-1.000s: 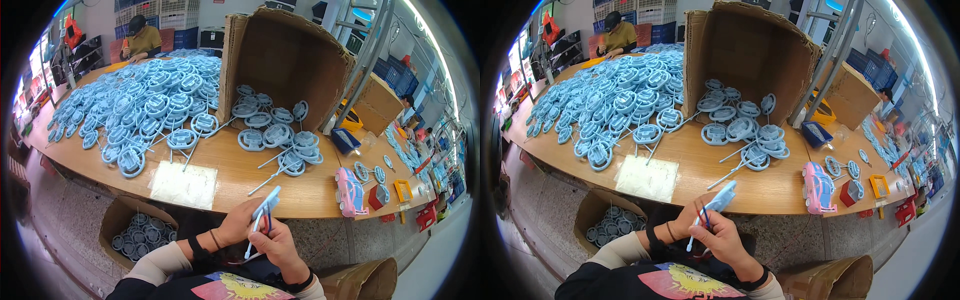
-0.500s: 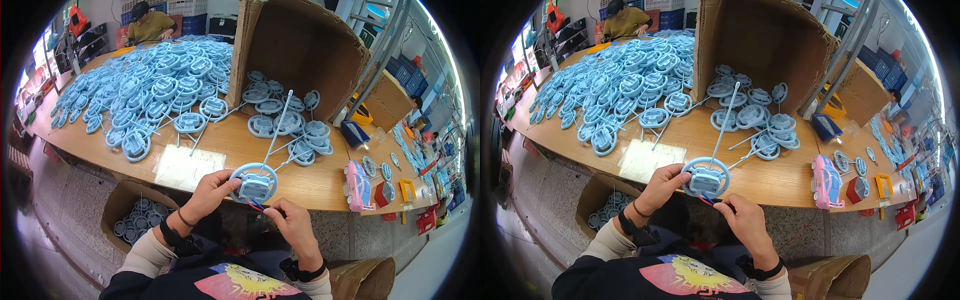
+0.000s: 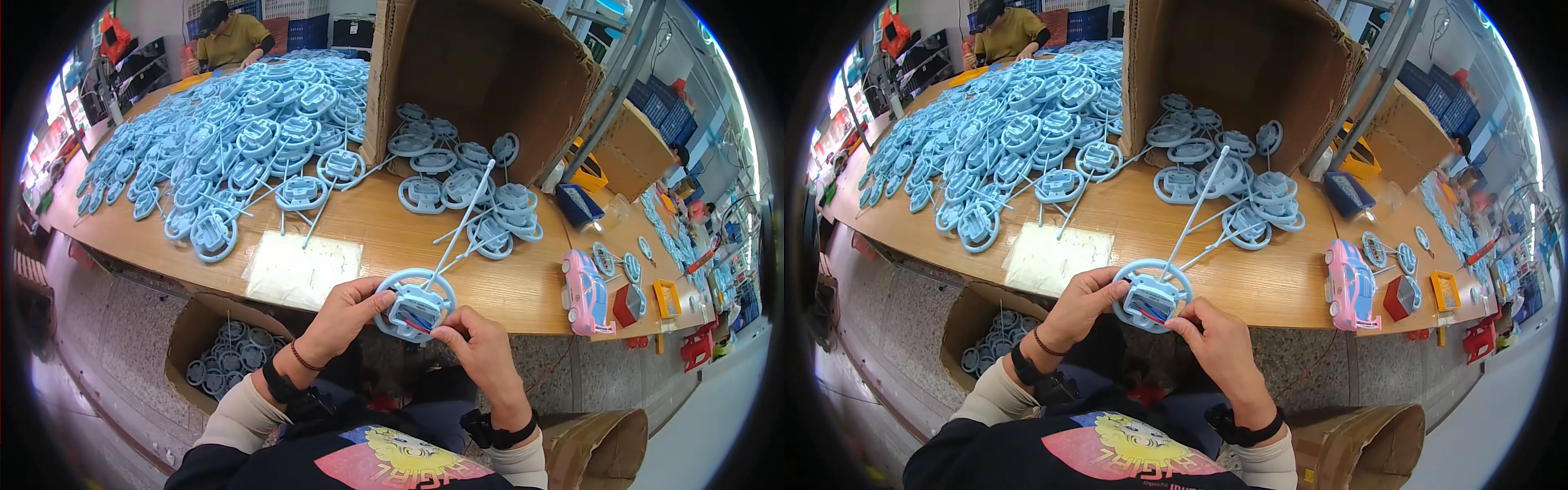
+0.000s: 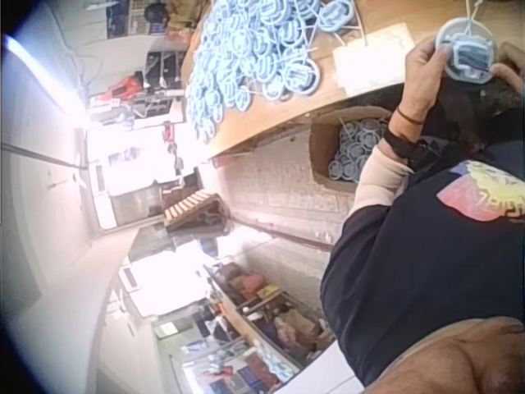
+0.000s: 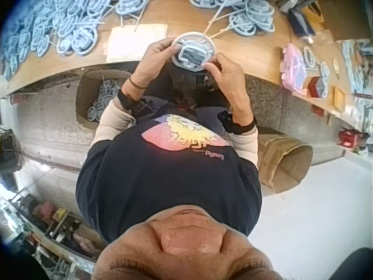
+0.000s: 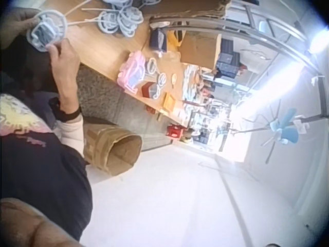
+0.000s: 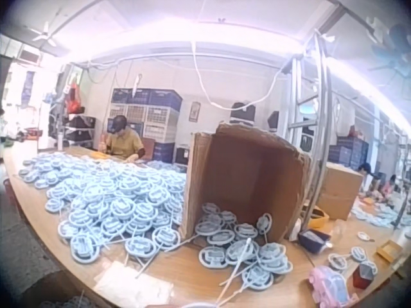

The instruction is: The person repeatedly picks up light blue plastic steering wheel components with attached rods from a table, uses a red-handled tool to manipulate the central part of each component, and places the finished items into a cardboard box. The process is repetitive and involves handling one item at a time.

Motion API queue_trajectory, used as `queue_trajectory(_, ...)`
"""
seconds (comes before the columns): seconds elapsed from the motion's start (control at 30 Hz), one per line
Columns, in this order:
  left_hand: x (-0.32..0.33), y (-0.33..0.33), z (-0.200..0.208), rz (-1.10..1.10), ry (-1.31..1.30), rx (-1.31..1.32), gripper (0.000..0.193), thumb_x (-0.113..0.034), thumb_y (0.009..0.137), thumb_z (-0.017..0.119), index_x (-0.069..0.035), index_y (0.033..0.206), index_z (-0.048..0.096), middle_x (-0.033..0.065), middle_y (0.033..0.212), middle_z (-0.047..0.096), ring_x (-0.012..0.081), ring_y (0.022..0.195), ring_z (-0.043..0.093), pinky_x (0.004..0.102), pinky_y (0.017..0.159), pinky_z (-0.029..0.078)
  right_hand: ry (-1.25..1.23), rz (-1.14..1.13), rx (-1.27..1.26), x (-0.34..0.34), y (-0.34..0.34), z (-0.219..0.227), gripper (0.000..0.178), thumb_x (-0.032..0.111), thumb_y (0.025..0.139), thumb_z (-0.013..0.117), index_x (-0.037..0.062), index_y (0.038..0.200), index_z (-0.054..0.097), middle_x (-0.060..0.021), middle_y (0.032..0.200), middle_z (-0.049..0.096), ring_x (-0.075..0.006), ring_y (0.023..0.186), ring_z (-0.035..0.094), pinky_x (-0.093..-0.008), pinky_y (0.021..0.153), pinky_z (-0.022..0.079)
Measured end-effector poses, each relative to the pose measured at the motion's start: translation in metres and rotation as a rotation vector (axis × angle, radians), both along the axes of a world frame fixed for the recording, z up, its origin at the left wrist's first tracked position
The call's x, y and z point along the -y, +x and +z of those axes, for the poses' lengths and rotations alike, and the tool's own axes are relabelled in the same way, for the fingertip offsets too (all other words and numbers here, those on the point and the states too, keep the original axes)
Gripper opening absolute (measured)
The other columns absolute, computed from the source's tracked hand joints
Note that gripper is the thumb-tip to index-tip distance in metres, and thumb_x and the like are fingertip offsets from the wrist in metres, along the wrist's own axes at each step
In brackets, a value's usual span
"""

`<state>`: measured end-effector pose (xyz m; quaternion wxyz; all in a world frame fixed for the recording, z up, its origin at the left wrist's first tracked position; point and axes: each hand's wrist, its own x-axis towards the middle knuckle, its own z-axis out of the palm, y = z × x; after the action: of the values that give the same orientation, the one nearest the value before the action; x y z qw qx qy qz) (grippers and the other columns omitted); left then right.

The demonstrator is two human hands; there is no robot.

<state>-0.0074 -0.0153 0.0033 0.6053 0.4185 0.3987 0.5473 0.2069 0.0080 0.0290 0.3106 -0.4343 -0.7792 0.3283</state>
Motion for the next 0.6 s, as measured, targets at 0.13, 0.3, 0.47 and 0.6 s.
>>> queue_trajectory(0.13,-0.002,0.005,-0.005,-0.040,-0.088,0.123,0.028,-0.016,0.088,0.055,0.002,0.110,0.054,0.0032,0.091,0.060,0.0082,0.080,0.057,0.0225,0.070,0.048,-0.009,-0.031,-0.027,0.001,0.006,0.000,0.028,0.026,0.075,0.069,0.0047,0.082,0.052,-0.0062,0.063,0.058,-0.0177,0.056,0.058,-0.0286,0.052,0.043)
queue_trajectory(0.3,0.002,0.004,-0.016,-0.071,-0.113,0.206,0.028,-0.016,0.089,0.052,0.002,0.111,0.052,0.0049,0.096,0.060,0.0109,0.084,0.058,0.0253,0.074,0.049,-0.081,-0.014,-0.016,0.004,0.006,0.001,0.029,0.026,0.075,0.069,0.0047,0.081,0.051,-0.0068,0.061,0.056,-0.0171,0.055,0.056,-0.0273,0.053,0.043)
queue_trajectory(0.47,0.006,0.012,-0.016,-0.209,-0.134,0.338,0.035,-0.025,0.092,0.047,0.001,0.114,0.050,0.0076,0.105,0.058,0.0143,0.095,0.056,0.0292,0.086,0.044,-0.094,0.036,-0.053,0.005,0.012,-0.001,0.028,0.026,0.076,0.068,0.0049,0.081,0.051,-0.0066,0.062,0.056,-0.0176,0.055,0.056,-0.0276,0.053,0.044)
queue_trajectory(0.6,0.006,0.012,-0.022,-0.267,-0.093,0.433,0.041,-0.033,0.092,0.045,0.000,0.116,0.048,0.0083,0.110,0.057,0.0161,0.101,0.054,0.0305,0.090,0.041,-0.111,0.042,-0.093,0.008,0.008,-0.002,0.028,0.026,0.076,0.068,0.0049,0.081,0.051,-0.0066,0.063,0.057,-0.0173,0.057,0.056,-0.0275,0.054,0.044)
